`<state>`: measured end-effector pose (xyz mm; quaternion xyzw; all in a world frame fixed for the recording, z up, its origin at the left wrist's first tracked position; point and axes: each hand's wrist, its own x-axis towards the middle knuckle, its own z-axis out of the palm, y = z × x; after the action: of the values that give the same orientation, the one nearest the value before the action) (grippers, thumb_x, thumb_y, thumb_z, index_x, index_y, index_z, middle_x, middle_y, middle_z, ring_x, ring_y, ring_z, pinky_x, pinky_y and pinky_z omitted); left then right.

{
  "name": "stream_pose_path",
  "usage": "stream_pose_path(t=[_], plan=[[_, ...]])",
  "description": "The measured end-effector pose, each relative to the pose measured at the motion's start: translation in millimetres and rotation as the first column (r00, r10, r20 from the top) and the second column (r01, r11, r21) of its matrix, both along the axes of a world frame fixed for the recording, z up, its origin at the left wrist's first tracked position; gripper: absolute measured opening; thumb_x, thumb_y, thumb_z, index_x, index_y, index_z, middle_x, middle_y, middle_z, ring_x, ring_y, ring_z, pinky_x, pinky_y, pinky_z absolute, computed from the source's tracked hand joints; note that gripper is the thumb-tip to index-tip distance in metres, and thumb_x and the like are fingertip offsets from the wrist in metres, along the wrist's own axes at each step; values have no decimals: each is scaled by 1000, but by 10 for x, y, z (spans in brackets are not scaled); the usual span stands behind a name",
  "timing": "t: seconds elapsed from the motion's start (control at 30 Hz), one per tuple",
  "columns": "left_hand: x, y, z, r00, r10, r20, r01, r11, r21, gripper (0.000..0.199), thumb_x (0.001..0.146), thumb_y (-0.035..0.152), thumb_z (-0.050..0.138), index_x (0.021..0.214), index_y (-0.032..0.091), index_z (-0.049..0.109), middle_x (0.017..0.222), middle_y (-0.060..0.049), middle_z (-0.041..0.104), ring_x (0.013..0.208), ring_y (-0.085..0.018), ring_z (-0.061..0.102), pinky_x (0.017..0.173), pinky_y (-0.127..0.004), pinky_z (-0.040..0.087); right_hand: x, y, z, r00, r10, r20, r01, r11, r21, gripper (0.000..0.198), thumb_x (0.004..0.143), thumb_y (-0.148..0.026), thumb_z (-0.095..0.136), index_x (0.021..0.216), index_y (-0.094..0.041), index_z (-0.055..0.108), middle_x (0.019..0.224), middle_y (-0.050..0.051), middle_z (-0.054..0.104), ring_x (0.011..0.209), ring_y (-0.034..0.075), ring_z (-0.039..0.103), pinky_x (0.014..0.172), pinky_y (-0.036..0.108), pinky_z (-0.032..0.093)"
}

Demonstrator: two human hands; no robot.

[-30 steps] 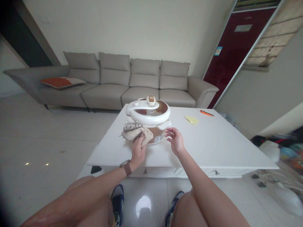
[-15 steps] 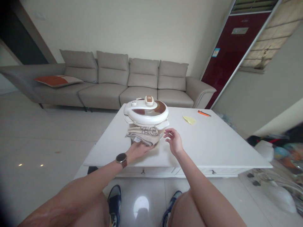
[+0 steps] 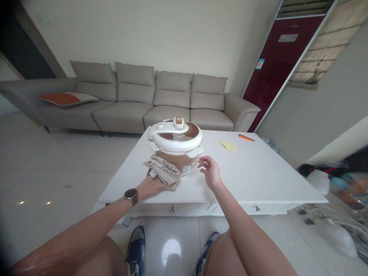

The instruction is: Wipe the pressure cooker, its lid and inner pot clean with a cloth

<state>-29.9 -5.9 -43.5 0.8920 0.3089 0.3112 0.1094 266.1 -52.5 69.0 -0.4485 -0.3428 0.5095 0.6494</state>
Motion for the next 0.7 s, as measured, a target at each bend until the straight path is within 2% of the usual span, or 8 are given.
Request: stream_pose_path(t=[0.13,0.27,0.43,0.57,0.7], plan=[[112,-36,8,977,-91,-194,105,993,63,54,89,5,55,133,35,68,140,-6,69,132,-24,61,120,-43,38,53,-18,2,1000,-11,0,11,1000,-1,23,73,-45,67,76,-23,71,82,2,64,68,14,57,53,25,39],[438,-136,91,920,-72,-385,147,974,171,61,92,5,52,146,33,57,143,-12,66,130,-28,63,112,-46,46,100,-22,-7,1000,-21,19,20,1000,3,22,74,-45,66,77,-23,69,81,2,65,66,15,57,53,27,38],[671,-182,115,921,-135,-365,198,970,142,55,92,5,53,142,28,61,138,-14,68,126,-29,64,108,-43,48,99,-16,-15,1000,-10,27,10,1000,3,22,75,-45,64,76,-23,69,81,2,64,66,15,57,53,27,37],[605,-138,82,937,-121,-328,155,985,81,55,89,4,55,136,29,66,129,-11,73,120,-28,67,106,-43,48,86,-10,-6,999,2,43,-2,1000,5,22,75,-45,64,76,-23,68,81,2,64,66,15,57,53,28,38],[511,-158,138,927,-100,-361,151,982,117,52,89,9,59,137,28,65,134,-12,71,127,-30,62,112,-48,43,75,-15,16,998,17,56,-17,1000,7,22,76,-45,64,77,-24,69,81,3,63,67,15,57,52,28,38]])
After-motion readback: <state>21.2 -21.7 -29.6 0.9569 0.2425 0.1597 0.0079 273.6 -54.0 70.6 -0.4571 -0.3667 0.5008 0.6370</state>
